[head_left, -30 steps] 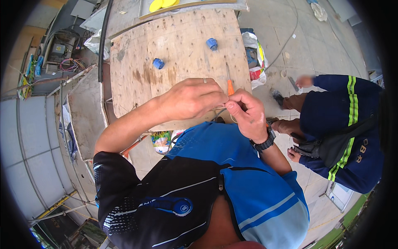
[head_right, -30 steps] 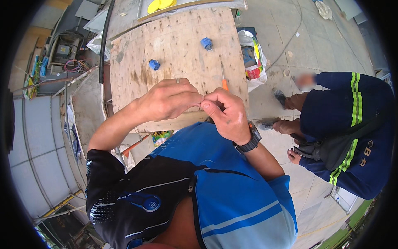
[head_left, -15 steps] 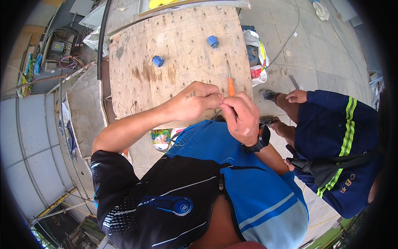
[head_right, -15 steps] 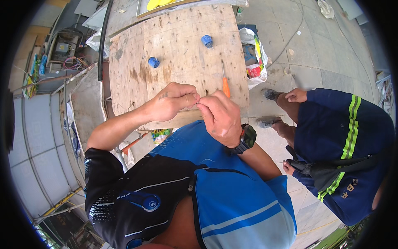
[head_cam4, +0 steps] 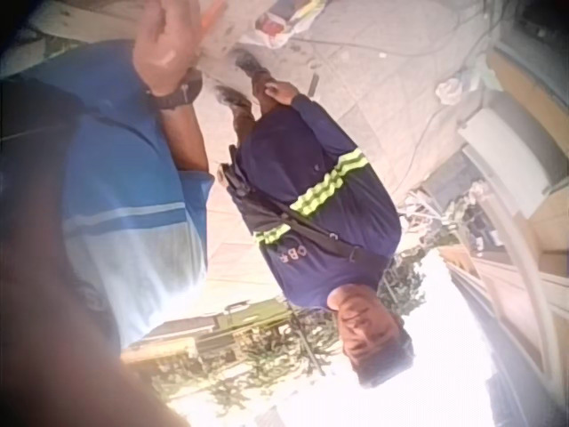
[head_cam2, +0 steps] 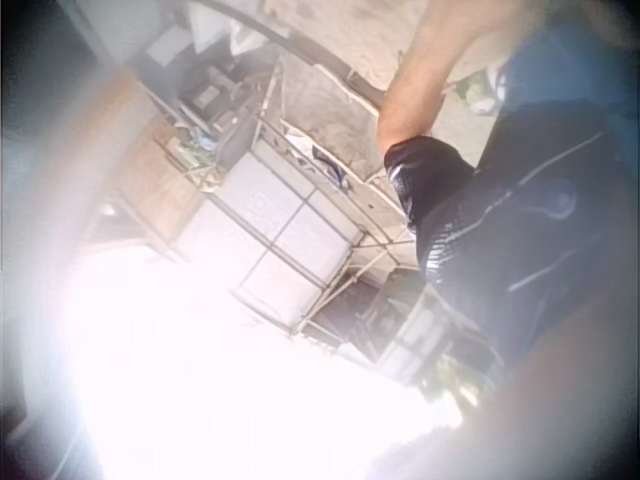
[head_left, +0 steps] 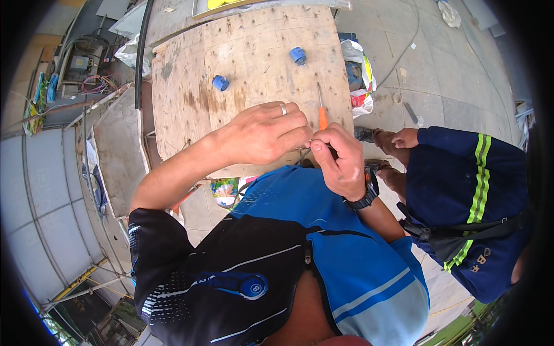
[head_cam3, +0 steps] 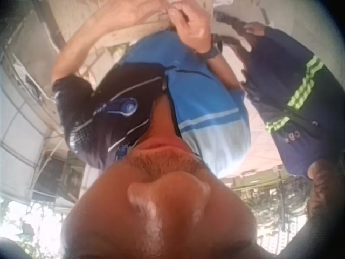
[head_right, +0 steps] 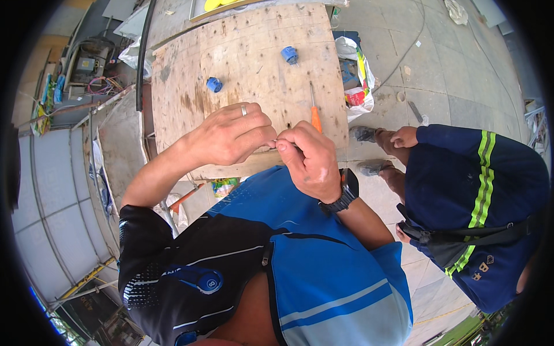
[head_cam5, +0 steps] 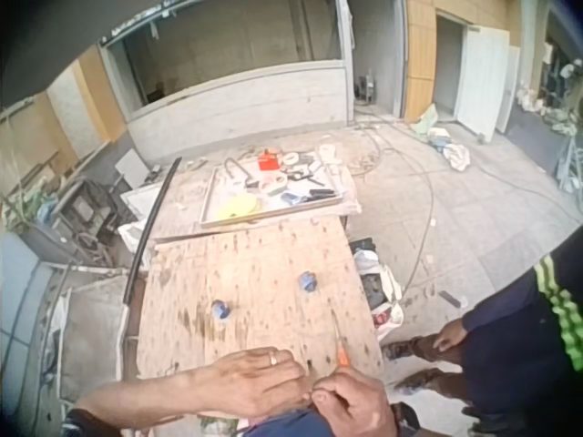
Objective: The person uses a screwdriver to tighten screws on a blue electrical component, then inserts it into a white cylindrical housing. The person repeats the process with a second blue component, securing each with the screwdriver.
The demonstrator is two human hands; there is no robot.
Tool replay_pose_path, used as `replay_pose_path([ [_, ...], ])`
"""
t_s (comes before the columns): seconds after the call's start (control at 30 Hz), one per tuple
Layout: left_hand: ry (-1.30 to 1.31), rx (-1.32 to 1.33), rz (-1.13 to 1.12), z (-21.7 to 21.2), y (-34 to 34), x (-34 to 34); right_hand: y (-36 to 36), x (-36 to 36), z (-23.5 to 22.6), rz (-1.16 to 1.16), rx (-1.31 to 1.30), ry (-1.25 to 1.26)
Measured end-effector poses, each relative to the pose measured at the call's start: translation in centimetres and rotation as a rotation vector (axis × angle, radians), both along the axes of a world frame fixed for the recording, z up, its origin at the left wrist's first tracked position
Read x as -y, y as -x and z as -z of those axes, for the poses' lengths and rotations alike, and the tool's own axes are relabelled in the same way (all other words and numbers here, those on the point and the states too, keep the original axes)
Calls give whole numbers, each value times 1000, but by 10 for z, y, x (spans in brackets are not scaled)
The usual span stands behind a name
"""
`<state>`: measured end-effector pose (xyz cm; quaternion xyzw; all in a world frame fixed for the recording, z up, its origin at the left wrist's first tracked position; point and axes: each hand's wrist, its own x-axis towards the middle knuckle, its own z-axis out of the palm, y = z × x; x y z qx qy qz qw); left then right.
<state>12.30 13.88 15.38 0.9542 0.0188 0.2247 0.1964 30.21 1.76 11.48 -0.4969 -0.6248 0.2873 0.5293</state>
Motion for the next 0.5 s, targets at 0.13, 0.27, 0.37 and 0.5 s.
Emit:
replay_pose_path([
  [0.13, 391, -87, -126, 2, -2, 12, 2, 1, -4, 64, 116, -85],
  [0.27, 1072, -352, -373, 1, -6, 20, 9, 3, 5, 115, 217, -154],
  [0.37, 1455, -618, -446, -7, -6, 8, 9, 1, 2, 126, 163, -100],
  [0.5, 246, -69, -192, 3, 7, -2, 4, 0, -1, 103, 37, -18],
])
